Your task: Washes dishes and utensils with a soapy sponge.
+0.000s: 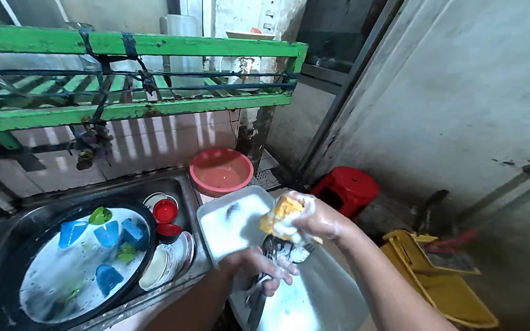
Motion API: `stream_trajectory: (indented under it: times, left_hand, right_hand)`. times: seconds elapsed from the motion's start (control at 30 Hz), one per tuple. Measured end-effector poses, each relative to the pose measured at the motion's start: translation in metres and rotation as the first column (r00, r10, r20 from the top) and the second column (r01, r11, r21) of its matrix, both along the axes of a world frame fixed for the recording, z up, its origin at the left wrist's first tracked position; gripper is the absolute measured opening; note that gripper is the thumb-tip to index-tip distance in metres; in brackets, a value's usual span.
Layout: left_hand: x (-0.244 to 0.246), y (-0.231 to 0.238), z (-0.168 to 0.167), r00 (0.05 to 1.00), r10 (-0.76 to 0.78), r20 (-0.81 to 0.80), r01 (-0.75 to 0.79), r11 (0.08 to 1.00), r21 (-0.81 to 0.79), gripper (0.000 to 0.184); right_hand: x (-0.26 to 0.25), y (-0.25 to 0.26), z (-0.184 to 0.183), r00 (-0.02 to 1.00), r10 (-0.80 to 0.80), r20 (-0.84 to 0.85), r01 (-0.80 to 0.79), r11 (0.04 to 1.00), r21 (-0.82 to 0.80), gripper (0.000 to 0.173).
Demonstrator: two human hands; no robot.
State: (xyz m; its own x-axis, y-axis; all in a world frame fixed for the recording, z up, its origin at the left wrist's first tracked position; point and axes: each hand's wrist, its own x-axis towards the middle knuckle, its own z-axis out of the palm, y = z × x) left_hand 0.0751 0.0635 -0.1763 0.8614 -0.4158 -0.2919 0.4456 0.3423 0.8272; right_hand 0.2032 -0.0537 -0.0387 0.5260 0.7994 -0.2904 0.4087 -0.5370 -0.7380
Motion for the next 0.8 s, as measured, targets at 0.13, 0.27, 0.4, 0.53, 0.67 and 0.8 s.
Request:
stream_trajectory:
  times: [0.13,0.27,0.4,0.53,0.67,0.8]
  left_hand:
    - [0.002,-0.002,0.001,0.997,0.082,0.004,-0.082,0.996,0.032,0.028]
    - [0.003,0.002,0.005,0.970,0.241,-0.025,-0.238,0.967,0.089,0.027]
    - [0.000,0.001,0.008,0.956,0.290,-0.037,-0.286,0.955,0.077,0.031]
    - [-0.004,-0.001,0.013,0.935,0.351,-0.050,-0.349,0.936,0.043,0.042]
    - [-0.004,-0.004,0.015,0.849,0.508,-0.147,-0.504,0.861,0.063,0.040]
    - [-0.003,-0.003,0.017,0.836,0.516,-0.186,-0.468,0.848,0.248,0.019]
  right_hand:
    - [-0.003,-0.001,0.007,0.970,-0.231,0.071,0.202,0.937,0.287,0.038]
    - [-0.001,-0.016,0.024,0.953,-0.278,-0.121,0.303,0.885,0.353,0.042]
    - [-0.006,-0.021,-0.009,0.963,-0.217,-0.160,0.229,0.971,0.063,0.049]
    - [-0.015,-0.013,-0.047,0.882,-0.430,-0.191,0.463,0.868,0.182,0.042]
    - [-0.011,-0.022,-0.050,0.842,-0.503,-0.195,0.539,0.807,0.241,0.049]
    - [-0.031,-0.026,-0.052,0.974,-0.223,-0.035,0.225,0.941,0.255,0.047]
